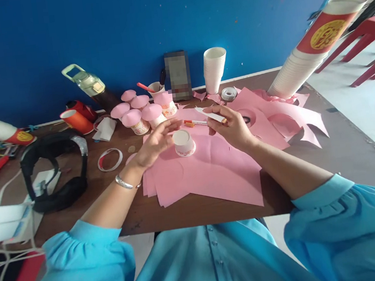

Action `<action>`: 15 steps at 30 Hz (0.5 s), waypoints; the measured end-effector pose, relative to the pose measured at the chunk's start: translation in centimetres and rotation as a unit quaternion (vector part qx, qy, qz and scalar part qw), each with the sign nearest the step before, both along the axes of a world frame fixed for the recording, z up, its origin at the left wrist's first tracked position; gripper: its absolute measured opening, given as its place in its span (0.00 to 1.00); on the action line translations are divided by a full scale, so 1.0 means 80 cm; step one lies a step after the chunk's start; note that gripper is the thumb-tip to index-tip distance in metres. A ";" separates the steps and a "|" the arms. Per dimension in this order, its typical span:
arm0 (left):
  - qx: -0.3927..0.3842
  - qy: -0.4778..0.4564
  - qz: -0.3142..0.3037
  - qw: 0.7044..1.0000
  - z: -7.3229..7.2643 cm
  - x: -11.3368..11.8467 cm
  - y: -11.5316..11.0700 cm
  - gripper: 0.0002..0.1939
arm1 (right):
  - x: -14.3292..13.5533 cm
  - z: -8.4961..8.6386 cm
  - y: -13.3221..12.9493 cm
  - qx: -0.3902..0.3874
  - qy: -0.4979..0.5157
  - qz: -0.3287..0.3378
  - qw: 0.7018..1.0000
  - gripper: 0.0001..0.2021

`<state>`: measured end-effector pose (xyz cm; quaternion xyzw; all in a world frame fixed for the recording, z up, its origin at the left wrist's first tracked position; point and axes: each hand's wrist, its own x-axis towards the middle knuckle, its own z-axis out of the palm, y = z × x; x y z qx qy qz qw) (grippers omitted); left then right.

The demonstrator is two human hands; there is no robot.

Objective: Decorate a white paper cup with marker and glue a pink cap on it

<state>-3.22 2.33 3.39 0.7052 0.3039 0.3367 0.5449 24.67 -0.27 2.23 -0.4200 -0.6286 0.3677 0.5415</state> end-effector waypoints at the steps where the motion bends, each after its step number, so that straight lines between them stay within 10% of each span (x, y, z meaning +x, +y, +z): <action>1: 0.002 0.013 -0.018 1.000 -0.004 0.003 -0.007 0.42 | -0.002 -0.001 -0.001 0.006 0.005 0.003 1.000 0.14; 15: -0.062 -0.032 0.051 0.996 -0.016 0.057 -0.016 0.34 | -0.012 0.024 -0.035 0.092 0.105 -0.021 0.990 0.10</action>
